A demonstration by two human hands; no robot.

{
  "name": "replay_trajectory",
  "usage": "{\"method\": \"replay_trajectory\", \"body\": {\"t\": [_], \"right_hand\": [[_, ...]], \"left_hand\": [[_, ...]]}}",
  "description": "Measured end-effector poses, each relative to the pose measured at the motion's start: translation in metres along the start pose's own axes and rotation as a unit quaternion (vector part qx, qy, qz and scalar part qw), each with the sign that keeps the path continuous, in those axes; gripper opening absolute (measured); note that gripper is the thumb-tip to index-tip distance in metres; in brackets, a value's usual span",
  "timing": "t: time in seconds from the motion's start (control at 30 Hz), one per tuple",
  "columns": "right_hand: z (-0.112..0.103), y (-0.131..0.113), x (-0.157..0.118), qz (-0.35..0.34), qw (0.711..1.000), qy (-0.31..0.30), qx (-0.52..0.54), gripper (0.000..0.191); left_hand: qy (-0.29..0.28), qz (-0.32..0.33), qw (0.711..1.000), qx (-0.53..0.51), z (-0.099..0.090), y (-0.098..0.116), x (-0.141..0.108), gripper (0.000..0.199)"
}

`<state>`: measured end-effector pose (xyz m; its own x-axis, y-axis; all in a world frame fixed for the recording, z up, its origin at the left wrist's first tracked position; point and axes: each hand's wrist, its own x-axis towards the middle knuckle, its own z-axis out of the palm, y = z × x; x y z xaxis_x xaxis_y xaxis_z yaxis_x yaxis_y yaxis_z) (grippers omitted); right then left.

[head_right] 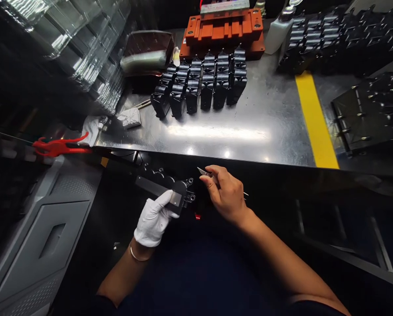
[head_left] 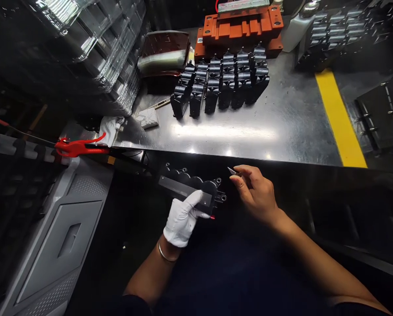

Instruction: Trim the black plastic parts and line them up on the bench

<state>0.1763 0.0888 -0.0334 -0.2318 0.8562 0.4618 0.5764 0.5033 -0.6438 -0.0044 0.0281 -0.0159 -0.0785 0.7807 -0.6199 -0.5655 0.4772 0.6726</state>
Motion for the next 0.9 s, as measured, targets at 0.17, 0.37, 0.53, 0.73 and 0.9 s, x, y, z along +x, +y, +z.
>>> {"method": "replay_trajectory", "body": {"t": [0.17, 0.37, 0.53, 0.73, 0.9], "right_hand": [[-0.013, -0.008, 0.006, -0.088, 0.985, -0.143, 0.038, 0.024], [-0.011, -0.009, 0.003, -0.078, 0.985, -0.154, 0.024, 0.026], [-0.021, -0.005, 0.010, -0.042, 0.950, -0.300, 0.069, 0.034], [-0.047, -0.008, 0.031, -0.131, 0.853, -0.491, 0.117, 0.041], [-0.043, -0.006, 0.032, -0.275, 0.900, -0.323, -0.104, 0.058]], "left_hand": [[0.030, 0.016, 0.999, 0.014, 0.002, 0.004, -0.002, 0.025], [0.059, 0.052, 0.996, 0.040, 0.005, 0.004, -0.005, 0.045], [0.021, 0.048, 0.996, 0.078, 0.000, 0.004, -0.006, 0.026], [-0.072, 0.018, 0.993, 0.087, -0.009, 0.009, -0.001, 0.028], [-0.115, -0.088, 0.989, 0.032, -0.009, 0.012, 0.006, 0.031]]}}
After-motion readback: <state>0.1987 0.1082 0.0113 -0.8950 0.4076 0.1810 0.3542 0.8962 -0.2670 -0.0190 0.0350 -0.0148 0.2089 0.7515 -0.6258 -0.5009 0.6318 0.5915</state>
